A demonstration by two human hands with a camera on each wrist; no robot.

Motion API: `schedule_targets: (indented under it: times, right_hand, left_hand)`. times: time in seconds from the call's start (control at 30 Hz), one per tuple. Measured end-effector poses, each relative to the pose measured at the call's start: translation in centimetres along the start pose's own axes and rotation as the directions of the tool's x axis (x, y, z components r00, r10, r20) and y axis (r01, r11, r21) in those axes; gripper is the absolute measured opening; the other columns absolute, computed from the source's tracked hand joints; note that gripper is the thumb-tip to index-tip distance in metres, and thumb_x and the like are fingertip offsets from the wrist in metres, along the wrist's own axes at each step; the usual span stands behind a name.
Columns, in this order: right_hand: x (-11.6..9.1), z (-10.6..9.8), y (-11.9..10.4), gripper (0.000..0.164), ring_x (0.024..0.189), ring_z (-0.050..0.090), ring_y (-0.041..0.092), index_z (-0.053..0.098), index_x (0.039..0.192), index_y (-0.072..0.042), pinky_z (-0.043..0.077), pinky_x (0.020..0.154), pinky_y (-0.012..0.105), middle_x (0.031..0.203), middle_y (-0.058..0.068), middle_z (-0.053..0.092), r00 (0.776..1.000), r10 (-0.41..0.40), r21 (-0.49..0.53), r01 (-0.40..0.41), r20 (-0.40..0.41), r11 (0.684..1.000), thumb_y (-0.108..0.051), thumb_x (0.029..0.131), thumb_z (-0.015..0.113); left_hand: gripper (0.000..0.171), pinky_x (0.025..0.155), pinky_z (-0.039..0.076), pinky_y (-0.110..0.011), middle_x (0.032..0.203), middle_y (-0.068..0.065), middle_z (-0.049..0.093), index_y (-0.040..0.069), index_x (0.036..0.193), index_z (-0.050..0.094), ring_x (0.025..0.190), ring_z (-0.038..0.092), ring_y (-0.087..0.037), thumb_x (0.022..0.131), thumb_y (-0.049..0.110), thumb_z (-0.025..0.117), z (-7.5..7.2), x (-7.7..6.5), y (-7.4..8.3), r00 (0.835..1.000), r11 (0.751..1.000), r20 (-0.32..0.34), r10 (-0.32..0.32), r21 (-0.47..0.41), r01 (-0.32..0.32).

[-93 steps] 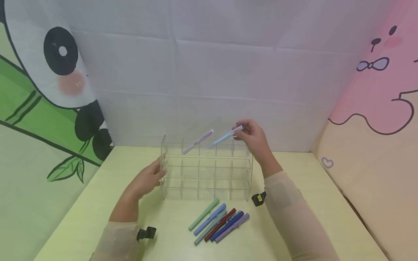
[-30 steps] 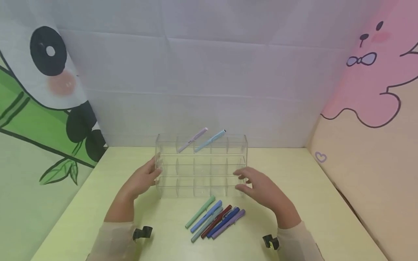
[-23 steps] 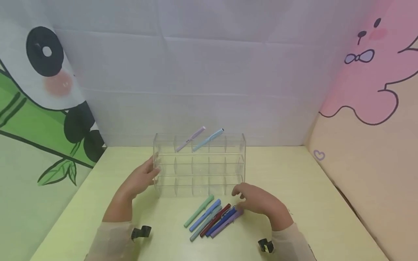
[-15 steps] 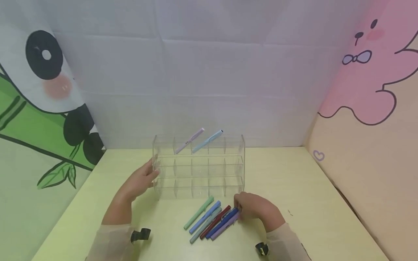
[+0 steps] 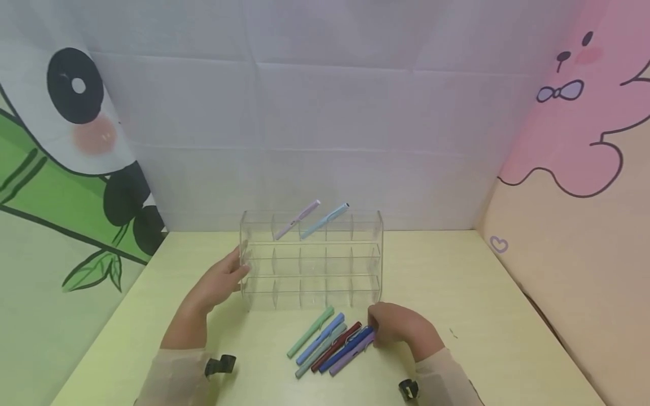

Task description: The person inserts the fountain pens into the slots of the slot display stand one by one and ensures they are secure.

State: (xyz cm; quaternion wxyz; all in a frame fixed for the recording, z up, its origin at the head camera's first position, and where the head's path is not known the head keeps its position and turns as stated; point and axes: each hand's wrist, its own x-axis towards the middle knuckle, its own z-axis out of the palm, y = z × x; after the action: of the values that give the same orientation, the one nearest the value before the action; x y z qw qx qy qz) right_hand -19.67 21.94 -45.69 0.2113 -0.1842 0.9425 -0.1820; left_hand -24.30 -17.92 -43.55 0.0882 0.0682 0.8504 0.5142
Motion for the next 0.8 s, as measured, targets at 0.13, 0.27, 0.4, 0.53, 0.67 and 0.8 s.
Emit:
schedule_targets:
  times: [0.13, 0.27, 0.4, 0.53, 0.67, 0.8]
  right_hand:
    - [-0.1, -0.2, 0.5, 0.018, 0.075, 0.050, 0.016, 0.063, 0.082, -0.014, 0.044, 0.064, 0.032, 0.079, -0.003, 0.056, 1.000, -0.017, 0.016, 0.016, 0.018, 1.000, -0.006, 0.080, 0.079]
    - [-0.2, -0.5, 1.1, 0.018, 0.073, 0.050, 0.013, 0.062, 0.079, -0.016, 0.042, 0.061, 0.029, 0.077, -0.006, 0.056, 0.997, -0.061, 0.046, 0.059, 0.036, 0.997, -0.006, 0.081, 0.077]
    - [-0.2, -0.6, 1.3, 0.020, 0.073, 0.049, 0.013, 0.061, 0.080, -0.015, 0.040, 0.060, 0.028, 0.077, -0.005, 0.055, 0.995, -0.083, 0.056, 0.080, 0.046, 0.995, -0.003, 0.080, 0.077]
    - [-0.2, -0.6, 1.2, 0.024, 0.073, 0.048, 0.014, 0.061, 0.081, -0.014, 0.039, 0.059, 0.026, 0.076, -0.004, 0.054, 0.996, -0.079, 0.052, 0.076, 0.053, 0.996, 0.004, 0.077, 0.075]
    - [-0.4, -0.6, 1.0, 0.024, 0.073, 0.049, 0.014, 0.061, 0.079, -0.015, 0.039, 0.059, 0.028, 0.076, -0.005, 0.055, 0.997, -0.051, 0.050, 0.048, 0.055, 0.998, 0.005, 0.077, 0.074]
    - [-0.7, -1.0, 1.4, 0.021, 0.073, 0.050, 0.014, 0.062, 0.081, -0.018, 0.041, 0.059, 0.029, 0.078, -0.006, 0.056, 0.998, -0.060, 0.051, 0.058, 0.034, 0.997, -0.002, 0.080, 0.075]
  left_hand:
    - [0.063, 0.101, 0.048, -0.054, 0.161, -0.013, 0.026, 0.041, 0.157, 0.009, 0.142, 0.035, -0.039, 0.106, 0.033, 0.044, 0.0, 0.1, 0.0, 1.000, 1.000, -0.002, -0.003, -0.002, 0.003]
    - [0.063, 0.101, 0.049, -0.054, 0.161, -0.013, 0.026, 0.042, 0.157, 0.008, 0.141, 0.036, -0.040, 0.106, 0.034, 0.044, 0.0, 0.0, -0.1, 1.000, 1.000, 0.000, -0.004, -0.003, 0.004]
    - [0.063, 0.101, 0.048, -0.054, 0.161, -0.013, 0.026, 0.040, 0.157, 0.008, 0.141, 0.036, -0.040, 0.106, 0.033, 0.044, -0.1, 0.0, 0.0, 1.000, 1.000, -0.003, 0.002, -0.006, -0.002]
    - [0.064, 0.102, 0.048, -0.054, 0.161, -0.013, 0.026, 0.039, 0.157, 0.008, 0.142, 0.035, -0.040, 0.106, 0.032, 0.045, -0.1, 0.0, -0.1, 1.000, 1.000, -0.003, 0.004, -0.008, -0.004]
    - [0.064, 0.102, 0.048, -0.054, 0.161, -0.013, 0.026, 0.039, 0.157, 0.008, 0.141, 0.036, -0.040, 0.106, 0.032, 0.045, 0.0, 0.0, -0.1, 1.000, 1.000, -0.001, 0.004, -0.007, -0.004]
    - [0.064, 0.102, 0.048, -0.054, 0.161, -0.013, 0.026, 0.037, 0.158, 0.008, 0.141, 0.036, -0.040, 0.106, 0.032, 0.045, 0.0, -0.1, 0.1, 1.000, 1.000, 0.001, -0.002, -0.013, 0.002]
